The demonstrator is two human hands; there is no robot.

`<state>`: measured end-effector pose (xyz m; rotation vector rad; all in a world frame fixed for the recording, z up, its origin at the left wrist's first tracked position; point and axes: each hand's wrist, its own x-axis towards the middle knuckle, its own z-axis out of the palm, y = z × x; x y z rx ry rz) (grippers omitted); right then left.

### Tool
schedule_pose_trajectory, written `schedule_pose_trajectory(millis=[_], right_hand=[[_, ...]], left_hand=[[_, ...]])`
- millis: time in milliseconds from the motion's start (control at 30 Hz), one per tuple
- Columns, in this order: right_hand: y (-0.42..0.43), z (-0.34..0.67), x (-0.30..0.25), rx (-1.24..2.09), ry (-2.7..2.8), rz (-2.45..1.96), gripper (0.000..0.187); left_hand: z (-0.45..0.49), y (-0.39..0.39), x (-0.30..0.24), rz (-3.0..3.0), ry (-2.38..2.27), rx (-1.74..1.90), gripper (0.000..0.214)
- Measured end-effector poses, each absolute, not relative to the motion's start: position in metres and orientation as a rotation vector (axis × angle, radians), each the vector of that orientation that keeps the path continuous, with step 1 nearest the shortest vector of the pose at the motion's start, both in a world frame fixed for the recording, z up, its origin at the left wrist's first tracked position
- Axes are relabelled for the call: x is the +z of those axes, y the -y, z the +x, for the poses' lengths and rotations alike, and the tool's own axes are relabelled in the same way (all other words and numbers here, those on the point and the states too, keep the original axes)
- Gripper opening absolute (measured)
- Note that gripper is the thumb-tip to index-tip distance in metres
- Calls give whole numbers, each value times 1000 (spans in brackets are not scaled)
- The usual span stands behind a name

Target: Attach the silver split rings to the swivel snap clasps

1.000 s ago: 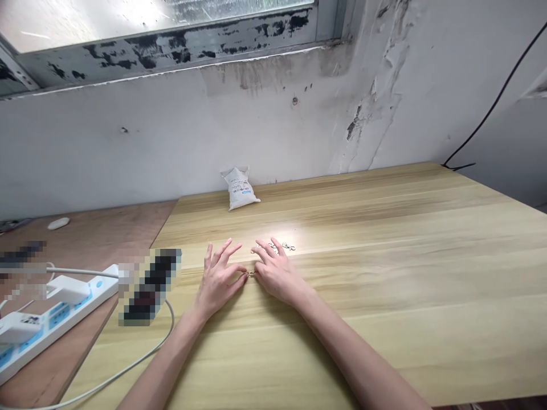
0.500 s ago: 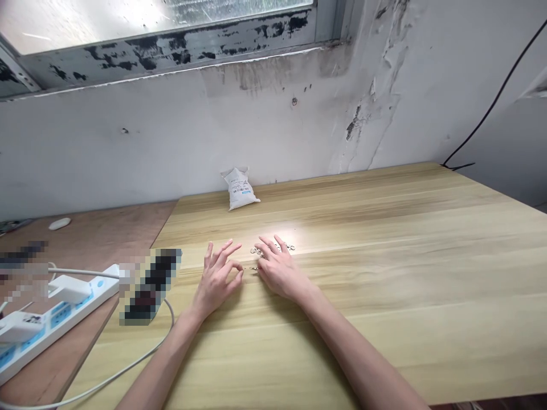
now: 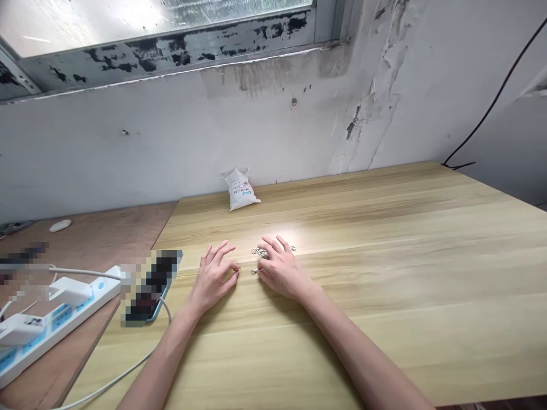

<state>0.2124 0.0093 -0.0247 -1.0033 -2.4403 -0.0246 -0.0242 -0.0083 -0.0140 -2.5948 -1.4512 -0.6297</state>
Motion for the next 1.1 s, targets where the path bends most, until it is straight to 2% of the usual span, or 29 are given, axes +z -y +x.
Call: schedule_pose_trajectory(millis=[167,467,700,933,1100], right_hand=[[-15,218,-28,-19,2375,-1065,12],[-7,206,-27,41,2431,-918,14],[-17,219,-26,-3,2325,-1021,13],[-22,222,-28,14,2292,-1108,13],[-21,220,-29,128,2311,-1013,31]], left_hand=[[-32,7,-12,-2674,1469,-591,4],[2,-26,-14,-2619,1676,-600,19],[16,-47,-15,-2709,1644,-586,6],[9,-39,-10,-2790,1556,-589,4],[12,-20,10,-2799,1327,-653,6]])
